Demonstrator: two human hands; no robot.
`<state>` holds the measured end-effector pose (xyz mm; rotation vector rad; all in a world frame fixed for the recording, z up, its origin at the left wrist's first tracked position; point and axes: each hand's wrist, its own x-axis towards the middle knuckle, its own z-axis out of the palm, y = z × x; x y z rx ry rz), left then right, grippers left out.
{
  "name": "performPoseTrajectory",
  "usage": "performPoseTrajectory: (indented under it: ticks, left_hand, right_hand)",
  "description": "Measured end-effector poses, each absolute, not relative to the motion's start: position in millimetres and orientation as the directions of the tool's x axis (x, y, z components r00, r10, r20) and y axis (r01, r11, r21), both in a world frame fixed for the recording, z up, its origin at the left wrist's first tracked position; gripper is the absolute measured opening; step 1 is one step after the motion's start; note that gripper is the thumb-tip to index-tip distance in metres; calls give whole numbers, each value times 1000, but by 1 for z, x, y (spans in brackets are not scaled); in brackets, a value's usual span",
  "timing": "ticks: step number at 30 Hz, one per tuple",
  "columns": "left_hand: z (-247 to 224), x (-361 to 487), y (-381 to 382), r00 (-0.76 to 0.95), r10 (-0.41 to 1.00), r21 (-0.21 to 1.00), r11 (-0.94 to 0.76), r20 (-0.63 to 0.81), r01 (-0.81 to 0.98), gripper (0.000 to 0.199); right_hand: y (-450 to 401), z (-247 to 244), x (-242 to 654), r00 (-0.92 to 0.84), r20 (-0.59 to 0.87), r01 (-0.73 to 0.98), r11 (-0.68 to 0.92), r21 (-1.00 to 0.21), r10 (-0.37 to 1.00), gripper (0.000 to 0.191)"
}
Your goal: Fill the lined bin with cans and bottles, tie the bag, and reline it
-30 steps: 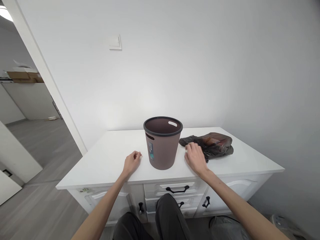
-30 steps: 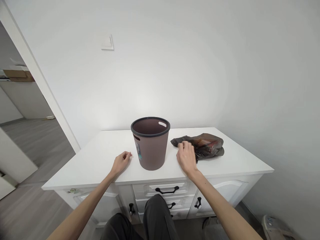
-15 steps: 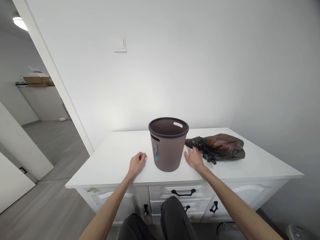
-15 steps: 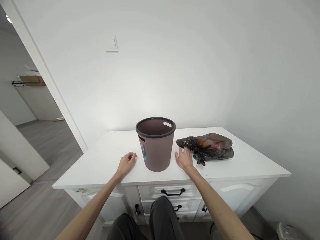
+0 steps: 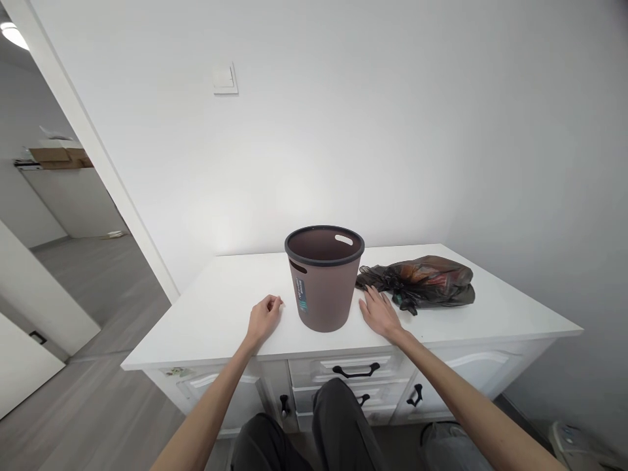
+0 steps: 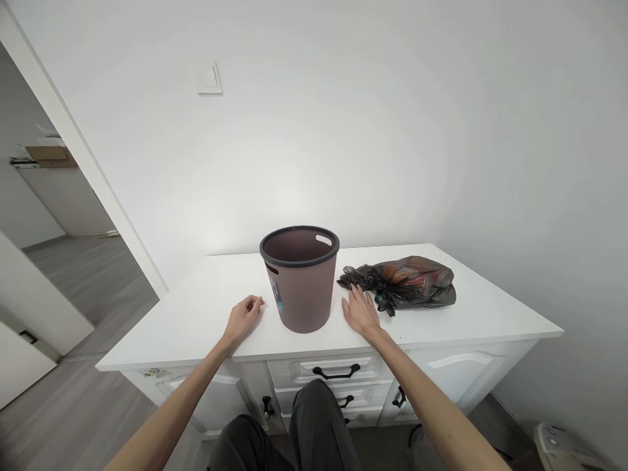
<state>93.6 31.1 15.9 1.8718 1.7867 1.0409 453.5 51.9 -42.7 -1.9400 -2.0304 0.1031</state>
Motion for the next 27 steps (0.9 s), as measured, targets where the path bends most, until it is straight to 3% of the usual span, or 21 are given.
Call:
performPoseTrajectory:
  ticks: [6, 12, 20, 27]
  left_hand:
    - [15, 91, 30, -66, 959, 703, -155, 276, 694, 42]
    - [12, 89, 33, -62, 957, 709, -165, 283, 685, 44]
    - [17, 91, 30, -74, 960, 736, -157, 271, 658, 44]
    - [24, 94, 26, -74, 963, 760, -155, 258, 631, 43]
  right_hand:
    - [3, -42, 446, -151, 246, 915, 230, -332, 957, 61]
    - [-39, -39, 439, -106, 280, 740, 263, -619, 954, 57]
    - [-85, 8, 423, 86, 262, 243, 235, -941, 961, 39]
    - [-101, 54, 417, 102, 23, -225, 46, -973, 995, 42]
